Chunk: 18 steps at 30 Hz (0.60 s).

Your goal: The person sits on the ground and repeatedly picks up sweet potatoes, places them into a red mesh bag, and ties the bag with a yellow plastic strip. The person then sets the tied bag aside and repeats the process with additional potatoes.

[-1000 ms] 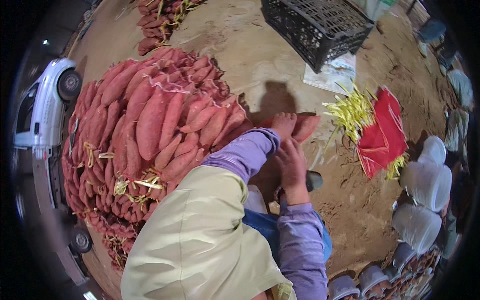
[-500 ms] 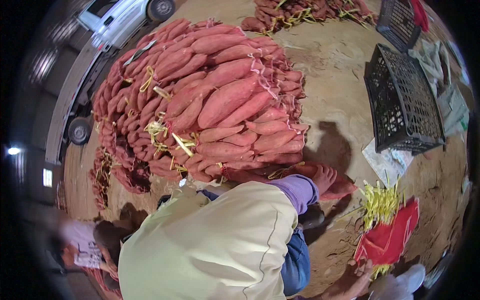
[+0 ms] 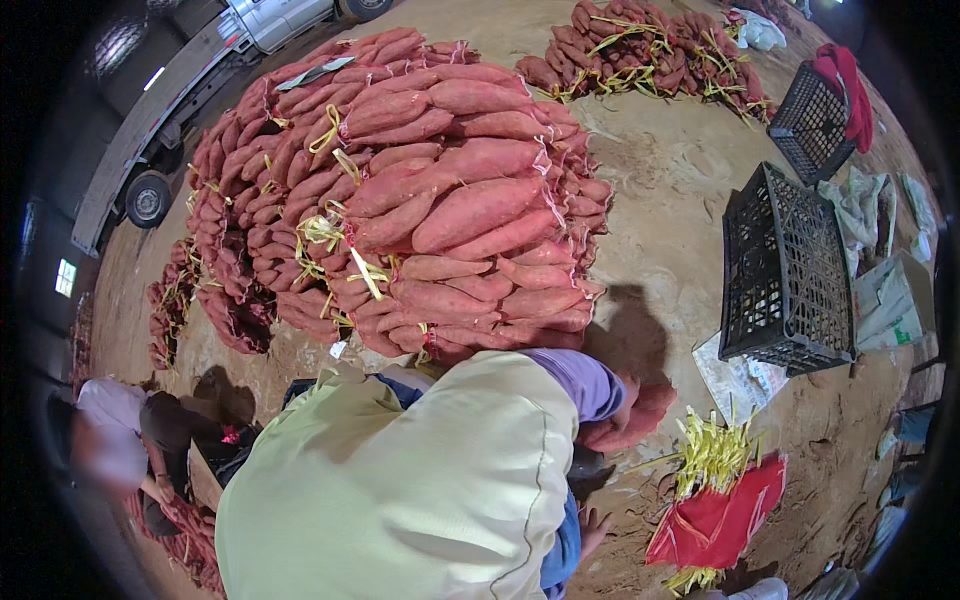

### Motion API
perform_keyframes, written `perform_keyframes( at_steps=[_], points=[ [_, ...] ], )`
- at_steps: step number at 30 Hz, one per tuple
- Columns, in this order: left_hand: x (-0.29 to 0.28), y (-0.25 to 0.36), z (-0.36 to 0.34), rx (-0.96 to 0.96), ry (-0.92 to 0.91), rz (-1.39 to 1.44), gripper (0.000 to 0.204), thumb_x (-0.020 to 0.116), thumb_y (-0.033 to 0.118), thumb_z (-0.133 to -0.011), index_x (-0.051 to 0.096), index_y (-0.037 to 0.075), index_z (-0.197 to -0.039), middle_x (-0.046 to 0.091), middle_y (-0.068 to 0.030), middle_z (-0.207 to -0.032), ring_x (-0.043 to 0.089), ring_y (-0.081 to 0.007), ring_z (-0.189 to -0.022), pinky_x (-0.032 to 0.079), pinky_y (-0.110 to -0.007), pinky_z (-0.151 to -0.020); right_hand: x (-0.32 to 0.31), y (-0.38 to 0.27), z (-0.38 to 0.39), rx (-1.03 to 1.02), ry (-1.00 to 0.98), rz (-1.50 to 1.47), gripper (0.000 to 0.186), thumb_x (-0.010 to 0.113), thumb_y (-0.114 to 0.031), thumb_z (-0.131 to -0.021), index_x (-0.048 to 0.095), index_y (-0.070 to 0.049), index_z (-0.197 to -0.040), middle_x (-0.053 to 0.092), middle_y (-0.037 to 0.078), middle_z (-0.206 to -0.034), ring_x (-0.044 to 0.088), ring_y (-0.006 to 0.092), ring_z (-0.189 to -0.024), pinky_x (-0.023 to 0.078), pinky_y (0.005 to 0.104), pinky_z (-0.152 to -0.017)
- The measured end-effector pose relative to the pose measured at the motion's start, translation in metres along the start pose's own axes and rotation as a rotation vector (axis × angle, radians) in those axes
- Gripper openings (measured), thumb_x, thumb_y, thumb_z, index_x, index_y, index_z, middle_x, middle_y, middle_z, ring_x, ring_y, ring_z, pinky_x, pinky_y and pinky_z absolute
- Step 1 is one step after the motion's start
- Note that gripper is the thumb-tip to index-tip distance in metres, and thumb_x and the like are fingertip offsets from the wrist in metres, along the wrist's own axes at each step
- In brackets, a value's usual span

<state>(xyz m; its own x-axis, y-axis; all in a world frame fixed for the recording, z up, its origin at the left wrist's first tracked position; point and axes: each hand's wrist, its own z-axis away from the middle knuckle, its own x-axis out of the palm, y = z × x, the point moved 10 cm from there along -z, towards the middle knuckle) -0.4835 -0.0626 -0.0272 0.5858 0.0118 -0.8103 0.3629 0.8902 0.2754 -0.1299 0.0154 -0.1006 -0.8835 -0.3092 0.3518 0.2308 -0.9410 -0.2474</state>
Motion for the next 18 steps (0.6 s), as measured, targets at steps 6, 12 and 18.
perform_keyframes(
  at_steps=[6, 12, 18],
  points=[
    [-0.098, 0.052, 0.105, 0.272, -0.178, 0.449, 0.097, 0.082, 0.037, -0.043, 0.043, -0.012, -0.117, 0.058, -0.0283, -0.108, 0.058, -0.0375, -0.102, 0.048, -0.041, -0.086, 0.174, -0.069, 0.122, -0.153, -0.189, 0.210, 0.089, 0.058, -0.066, -0.079, 0.029, -0.013, -0.144, 0.041, 0.012, -0.140, 0.042, 0.0328, -0.126, 0.040, 0.0503, -0.099],
    [-0.270, 0.031, 0.230, 0.552, 0.254, 0.447, 0.084, 0.081, 0.035, -0.043, 0.047, -0.008, -0.106, 0.056, -0.0268, -0.096, 0.057, -0.0393, -0.091, 0.048, -0.041, -0.082, 0.273, -0.076, 0.197, -0.316, -0.459, 0.376, 0.066, 0.048, -0.056, -0.090, 0.034, -0.016, -0.141, 0.045, 0.005, -0.137, 0.048, 0.0246, -0.121, 0.049, 0.0378, -0.089],
    [-0.432, -0.069, 0.332, 0.715, 0.340, 0.401, 0.080, 0.080, 0.031, -0.049, 0.052, -0.003, -0.116, 0.059, -0.0214, -0.106, 0.059, -0.0312, -0.098, 0.047, -0.036, -0.087, 0.446, 0.010, 0.310, -0.352, -0.781, 0.467, 0.057, 0.041, -0.048, -0.096, 0.038, -0.008, -0.137, 0.050, 0.009, -0.131, 0.051, 0.0243, -0.117, 0.039, 0.0425, -0.101]
  ],
)
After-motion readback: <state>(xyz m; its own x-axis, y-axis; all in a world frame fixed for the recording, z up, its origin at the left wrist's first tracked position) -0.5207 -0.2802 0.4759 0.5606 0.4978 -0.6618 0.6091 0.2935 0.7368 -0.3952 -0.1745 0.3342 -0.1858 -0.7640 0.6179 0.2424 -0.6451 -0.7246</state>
